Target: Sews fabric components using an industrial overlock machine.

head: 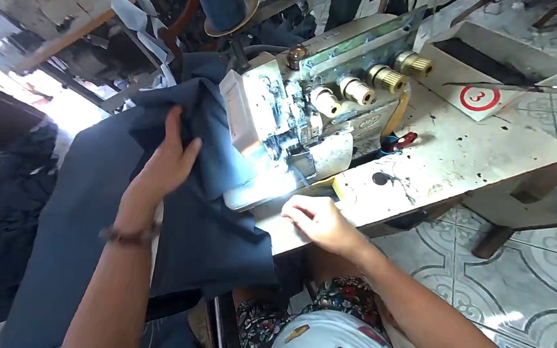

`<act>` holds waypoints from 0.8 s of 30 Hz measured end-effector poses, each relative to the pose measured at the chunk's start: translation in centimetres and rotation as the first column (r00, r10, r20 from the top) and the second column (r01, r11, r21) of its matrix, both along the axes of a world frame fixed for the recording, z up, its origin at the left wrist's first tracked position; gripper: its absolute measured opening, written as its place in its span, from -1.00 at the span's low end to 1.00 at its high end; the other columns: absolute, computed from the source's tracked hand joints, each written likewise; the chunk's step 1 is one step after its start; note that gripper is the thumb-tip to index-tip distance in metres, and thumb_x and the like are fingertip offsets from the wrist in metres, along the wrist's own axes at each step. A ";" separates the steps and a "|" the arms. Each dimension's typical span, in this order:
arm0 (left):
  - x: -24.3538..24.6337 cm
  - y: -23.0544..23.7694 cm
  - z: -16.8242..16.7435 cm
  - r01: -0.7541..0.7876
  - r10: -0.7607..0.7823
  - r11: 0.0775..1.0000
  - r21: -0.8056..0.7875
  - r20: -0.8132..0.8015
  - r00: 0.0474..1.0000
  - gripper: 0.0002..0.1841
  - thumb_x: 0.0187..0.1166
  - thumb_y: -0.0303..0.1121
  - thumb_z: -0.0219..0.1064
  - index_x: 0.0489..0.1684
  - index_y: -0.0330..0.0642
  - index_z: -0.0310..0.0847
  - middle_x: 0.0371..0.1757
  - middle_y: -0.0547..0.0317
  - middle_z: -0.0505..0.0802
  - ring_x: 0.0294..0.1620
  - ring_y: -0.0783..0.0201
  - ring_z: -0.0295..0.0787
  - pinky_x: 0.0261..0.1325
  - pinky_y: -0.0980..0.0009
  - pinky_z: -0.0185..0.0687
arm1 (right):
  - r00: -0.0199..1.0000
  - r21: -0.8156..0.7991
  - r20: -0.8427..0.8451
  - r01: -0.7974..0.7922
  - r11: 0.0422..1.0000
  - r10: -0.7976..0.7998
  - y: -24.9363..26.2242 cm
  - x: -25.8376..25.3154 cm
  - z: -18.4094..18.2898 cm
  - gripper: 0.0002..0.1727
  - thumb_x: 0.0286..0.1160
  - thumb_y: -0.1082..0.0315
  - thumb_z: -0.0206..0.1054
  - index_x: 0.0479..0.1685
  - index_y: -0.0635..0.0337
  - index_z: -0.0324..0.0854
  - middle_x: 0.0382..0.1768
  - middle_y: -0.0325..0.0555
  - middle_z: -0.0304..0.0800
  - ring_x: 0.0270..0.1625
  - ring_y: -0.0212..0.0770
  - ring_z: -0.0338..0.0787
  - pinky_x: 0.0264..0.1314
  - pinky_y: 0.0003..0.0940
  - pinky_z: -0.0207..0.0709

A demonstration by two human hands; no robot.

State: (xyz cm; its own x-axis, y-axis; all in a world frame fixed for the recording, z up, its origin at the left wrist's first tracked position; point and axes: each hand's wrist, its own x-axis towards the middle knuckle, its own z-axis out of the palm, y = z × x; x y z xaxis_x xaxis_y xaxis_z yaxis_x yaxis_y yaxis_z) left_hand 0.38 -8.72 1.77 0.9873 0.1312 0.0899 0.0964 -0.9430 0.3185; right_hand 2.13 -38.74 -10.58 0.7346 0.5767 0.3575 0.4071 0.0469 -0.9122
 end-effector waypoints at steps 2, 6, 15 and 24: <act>-6.0 -1.7 0.1 -0.002 0.031 0.993 0.117 -0.245 0.969 0.01 0.58 0.04 0.42 0.94 -0.10 -0.17 0.24 -0.56 0.73 0.04 -0.53 0.77 0.03 -0.54 0.58 | 0.965 -0.068 0.211 0.172 0.983 -0.155 -1.8 1.1 -1.7 -0.77 0.60 0.30 0.29 -0.28 0.20 0.82 -0.38 -0.20 0.83 -0.33 -0.51 0.73 -0.18 -0.60 0.62; -12.4 -6.8 -4.3 -0.014 0.120 0.987 0.158 -0.689 0.715 0.54 -0.18 0.13 0.86 0.94 -0.18 -0.22 0.74 -0.81 -0.03 0.48 -0.89 0.27 0.28 -0.46 0.54 | 0.906 -0.053 0.320 0.307 0.950 -0.275 -2.0 1.9 -3.4 -0.76 0.54 0.22 0.33 -0.34 0.16 0.80 -0.42 -0.23 0.78 -0.28 -0.44 0.71 -0.09 -0.56 0.57; 8.3 2.2 0.2 -0.397 0.420 0.907 0.140 -0.370 0.829 -0.56 0.56 -0.36 0.48 0.16 -0.66 0.61 0.21 -0.61 0.72 0.32 -0.50 0.62 0.41 -0.38 0.38 | 0.919 -0.144 0.300 0.307 0.941 -0.254 -1.3 1.8 -3.3 -0.70 0.59 0.12 0.26 -0.39 0.08 0.75 -0.43 -0.26 0.76 -0.26 -0.40 0.73 -0.09 -0.51 0.59; 20.8 5.2 -7.4 -0.023 0.239 0.902 0.430 -0.455 0.858 -0.45 0.74 -0.54 0.13 0.72 -0.46 0.19 0.80 -0.36 0.26 0.82 -0.34 0.08 0.71 -0.27 0.06 | 0.921 -0.308 0.349 0.289 0.906 -0.175 -1.5 2.4 -2.6 -0.67 0.55 0.04 0.25 -0.42 0.08 0.69 -0.47 -0.19 0.72 -0.28 -0.23 0.74 -0.15 -0.34 0.60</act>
State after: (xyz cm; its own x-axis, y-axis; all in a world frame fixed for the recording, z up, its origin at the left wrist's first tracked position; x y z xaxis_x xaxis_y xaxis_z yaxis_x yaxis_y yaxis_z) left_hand 21.23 -3.51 -5.64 0.8902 0.3220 -0.3223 0.2680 -0.9422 -0.2010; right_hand 4.54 -40.19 -13.13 0.7493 0.5317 0.3948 0.6276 -0.3799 -0.6796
